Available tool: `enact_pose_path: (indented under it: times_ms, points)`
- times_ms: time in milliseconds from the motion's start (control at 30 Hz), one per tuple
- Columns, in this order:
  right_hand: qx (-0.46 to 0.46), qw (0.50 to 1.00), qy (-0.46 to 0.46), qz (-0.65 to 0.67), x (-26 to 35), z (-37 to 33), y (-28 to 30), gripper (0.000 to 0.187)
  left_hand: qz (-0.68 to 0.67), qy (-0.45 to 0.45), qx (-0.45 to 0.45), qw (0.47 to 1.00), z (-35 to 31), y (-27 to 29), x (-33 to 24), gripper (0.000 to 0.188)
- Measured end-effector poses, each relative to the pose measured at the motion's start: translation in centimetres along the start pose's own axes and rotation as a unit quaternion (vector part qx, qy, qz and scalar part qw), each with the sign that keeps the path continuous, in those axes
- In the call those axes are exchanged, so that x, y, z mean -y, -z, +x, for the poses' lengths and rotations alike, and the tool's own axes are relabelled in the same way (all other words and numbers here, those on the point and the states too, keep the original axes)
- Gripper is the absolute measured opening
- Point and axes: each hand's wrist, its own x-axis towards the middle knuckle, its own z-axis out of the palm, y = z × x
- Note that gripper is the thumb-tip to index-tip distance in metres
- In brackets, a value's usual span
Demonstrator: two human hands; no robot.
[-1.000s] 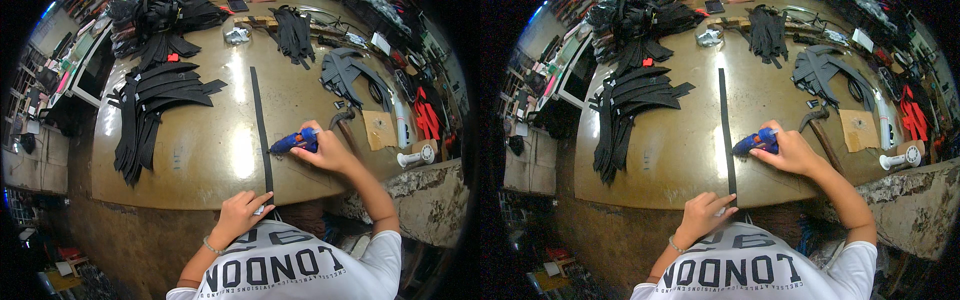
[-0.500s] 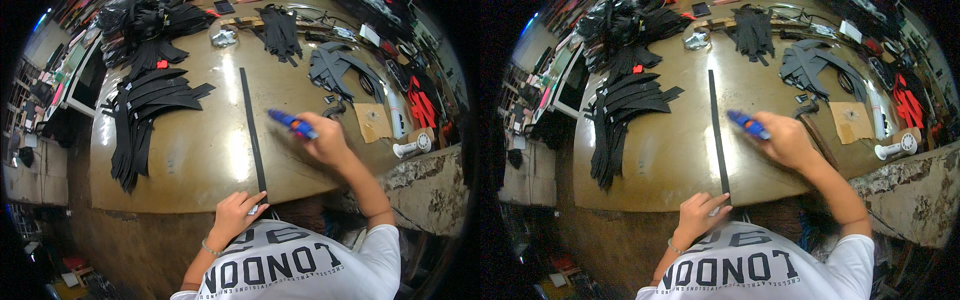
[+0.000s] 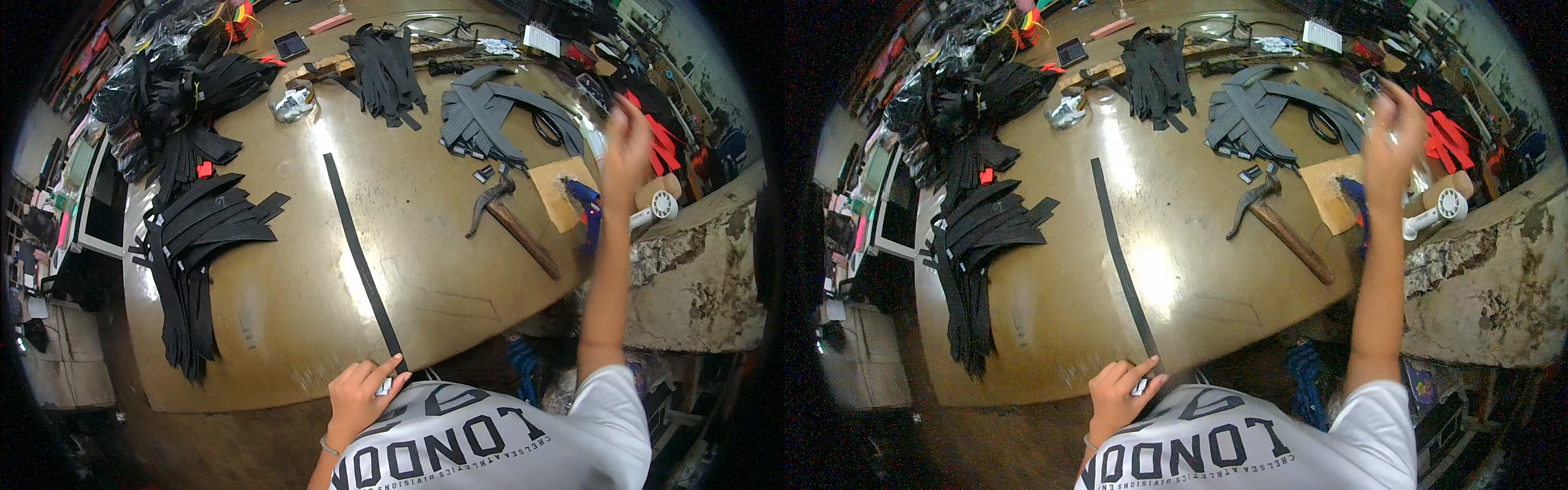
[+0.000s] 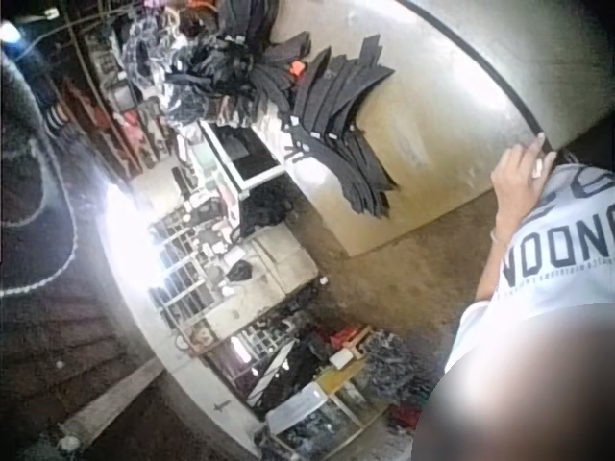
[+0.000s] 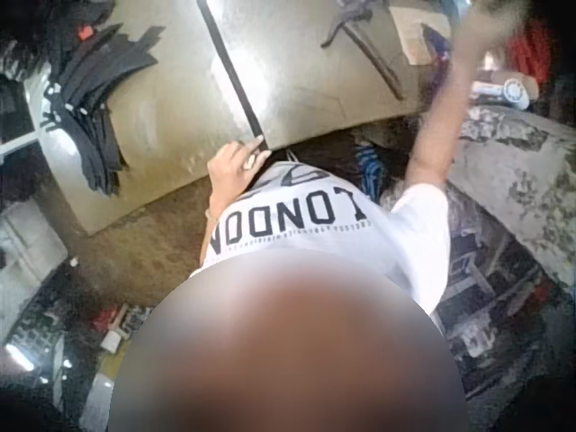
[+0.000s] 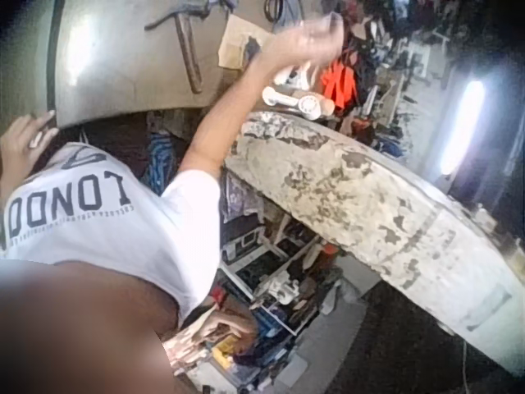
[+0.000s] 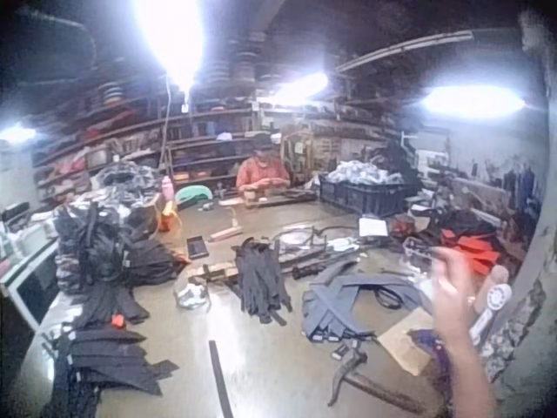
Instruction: The person repeatedly assembles black belt segments by applying hot glue with a glue gun, attaching small white labels, and pressing the pieces together on a workbench. The person uses a hammer to tap the joined sections and stacks completed units on the table.
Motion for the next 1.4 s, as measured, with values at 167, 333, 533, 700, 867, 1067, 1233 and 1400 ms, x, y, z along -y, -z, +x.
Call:
enact_pose_path:
  times_ms: [167,333,533,700,867,1067,1233,1400]
  points:
    - [0.447,0.851,0.182,-0.206,-3.2,3.0,-18.6,0.053,0.003,-0.001,0.003,1.000,0.0,0.1,0.0,0.029]
    - [0.577,0.698,0.288,-0.311,-7.0,2.4,-24.9,0.054,0.002,0.011,-0.004,1.000,0.0,0.0,-0.2,0.030]
    - [0.449,0.734,0.399,-0.317,-9.6,6.0,-21.4,0.030,0.003,-0.002,-0.006,1.000,0.0,0.1,-0.2,0.031]
    - [0.424,0.769,0.345,-0.333,-10.1,12.0,-15.7,0.024,0.015,-0.015,-0.008,1.000,-0.1,0.0,-0.1,0.030]
    - [0.506,0.846,0.162,-0.051,2.7,17.5,-7.8,0.027,0.017,-0.026,-0.021,0.999,-0.2,-0.2,0.1,0.031]
    - [0.410,0.882,-0.001,0.231,15.8,12.8,0.6,0.022,-0.009,-0.015,-0.026,1.000,-0.4,-0.3,0.2,0.035]
    - [0.549,0.740,-0.012,0.388,20.2,-3.2,-3.1,0.030,-0.030,-0.021,-0.034,0.999,-0.3,-0.2,0.2,0.035]
    - [0.506,0.803,-0.129,0.287,21.9,-16.0,-5.6,0.027,-0.019,-0.021,-0.043,0.999,-0.3,-0.4,0.3,0.036]
